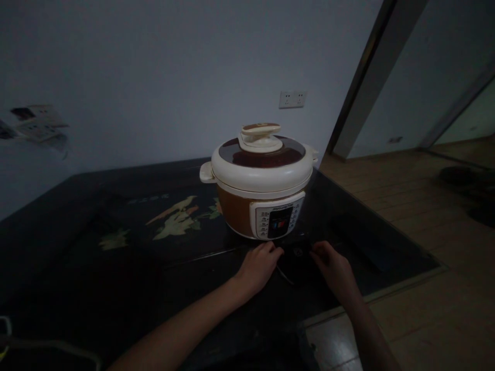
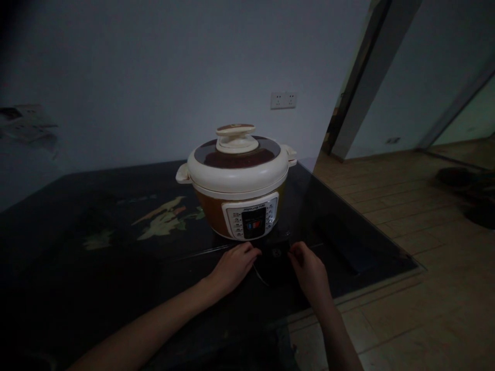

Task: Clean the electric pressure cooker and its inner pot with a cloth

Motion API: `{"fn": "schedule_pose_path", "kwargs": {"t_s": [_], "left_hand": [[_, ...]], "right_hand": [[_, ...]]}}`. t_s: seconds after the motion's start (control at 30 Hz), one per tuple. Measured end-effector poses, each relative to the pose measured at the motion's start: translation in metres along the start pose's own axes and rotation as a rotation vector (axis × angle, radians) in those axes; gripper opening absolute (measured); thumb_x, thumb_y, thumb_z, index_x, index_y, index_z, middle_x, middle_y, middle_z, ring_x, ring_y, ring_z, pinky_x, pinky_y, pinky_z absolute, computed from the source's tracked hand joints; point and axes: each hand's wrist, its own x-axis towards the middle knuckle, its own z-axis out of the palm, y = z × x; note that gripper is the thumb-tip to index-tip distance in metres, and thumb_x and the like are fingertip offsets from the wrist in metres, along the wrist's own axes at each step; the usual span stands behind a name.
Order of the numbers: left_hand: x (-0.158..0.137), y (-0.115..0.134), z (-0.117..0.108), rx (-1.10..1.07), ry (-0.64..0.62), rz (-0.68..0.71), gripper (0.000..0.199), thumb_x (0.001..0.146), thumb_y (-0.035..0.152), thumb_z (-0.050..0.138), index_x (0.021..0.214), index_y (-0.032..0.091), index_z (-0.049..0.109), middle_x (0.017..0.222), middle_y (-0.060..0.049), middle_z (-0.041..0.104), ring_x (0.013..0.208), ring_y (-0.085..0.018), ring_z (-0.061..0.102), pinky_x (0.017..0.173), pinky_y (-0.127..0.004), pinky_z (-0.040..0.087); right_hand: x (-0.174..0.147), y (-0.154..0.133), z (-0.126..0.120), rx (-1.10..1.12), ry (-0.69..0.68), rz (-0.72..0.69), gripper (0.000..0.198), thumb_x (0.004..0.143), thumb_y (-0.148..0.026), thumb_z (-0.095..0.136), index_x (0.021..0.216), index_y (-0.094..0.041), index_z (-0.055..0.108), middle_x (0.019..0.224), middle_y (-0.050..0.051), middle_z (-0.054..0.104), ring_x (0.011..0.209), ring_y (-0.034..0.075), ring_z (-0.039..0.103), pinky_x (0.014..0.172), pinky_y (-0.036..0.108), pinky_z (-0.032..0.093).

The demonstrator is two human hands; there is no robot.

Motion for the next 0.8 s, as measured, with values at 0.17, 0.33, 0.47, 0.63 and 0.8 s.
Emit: {"fn": "schedule_pose_path", "kwargs": {"t_s": [0.17, 0.33, 0.47, 0.63, 0.8], "left_hand": [[-0.007, -0.001, -0.005, 0.04, -0.004, -0.005, 0.028, 0.098, 0.018, 0.044, 0.12, 0.023, 0.061, 0.112, -0.007, 0.064, 0.101, -0.022, 0.064, 0.08, -0.032, 0.053], [-0.014, -0.003, -0.006, 0.06, -0.021, 0.014, 0.03, 0.097, 0.022, 0.046, 0.124, 0.024, 0.059, 0.106, -0.007, 0.067, 0.097, -0.024, 0.067, 0.079, -0.034, 0.054], [-0.016, -0.003, -0.006, 0.059, -0.012, 0.042, 0.032, 0.096, 0.02, 0.047, 0.126, 0.022, 0.058, 0.103, -0.009, 0.07, 0.096, -0.026, 0.069, 0.079, -0.036, 0.054], [-0.028, -0.012, -0.017, 0.028, 0.051, 0.103, 0.031, 0.097, 0.022, 0.045, 0.126, 0.02, 0.057, 0.103, -0.008, 0.071, 0.095, -0.024, 0.069, 0.081, -0.035, 0.053], [-0.063, -0.042, -0.037, -0.03, 0.126, 0.21, 0.025, 0.098, 0.024, 0.04, 0.094, 0.019, 0.064, 0.085, -0.006, 0.07, 0.078, -0.019, 0.066, 0.071, -0.029, 0.048]], "right_hand": [[-0.005, -0.002, 0.004, 0.0, -0.035, -0.042, 0.023, 0.082, -0.044, 0.05, 0.087, -0.023, 0.058, 0.084, 0.006, 0.067, 0.077, 0.024, 0.064, 0.069, 0.035, 0.045], [-0.003, -0.001, 0.007, -0.046, 0.015, -0.066, 0.023, 0.082, -0.042, 0.049, 0.085, -0.023, 0.061, 0.086, 0.007, 0.068, 0.077, 0.024, 0.063, 0.069, 0.036, 0.045], [0.0, 0.002, 0.007, -0.02, -0.01, -0.076, 0.025, 0.084, -0.043, 0.048, 0.083, -0.022, 0.062, 0.085, 0.008, 0.067, 0.078, 0.025, 0.063, 0.07, 0.037, 0.046], [-0.004, -0.012, -0.006, -0.042, 0.155, -0.169, 0.028, 0.089, -0.046, 0.049, 0.084, -0.021, 0.062, 0.085, 0.009, 0.065, 0.08, 0.025, 0.062, 0.074, 0.038, 0.045], [-0.022, -0.088, -0.009, 0.082, 0.077, -0.568, 0.024, 0.098, -0.03, 0.046, 0.079, -0.022, 0.059, 0.073, 0.004, 0.062, 0.067, 0.016, 0.058, 0.061, 0.028, 0.043]]}}
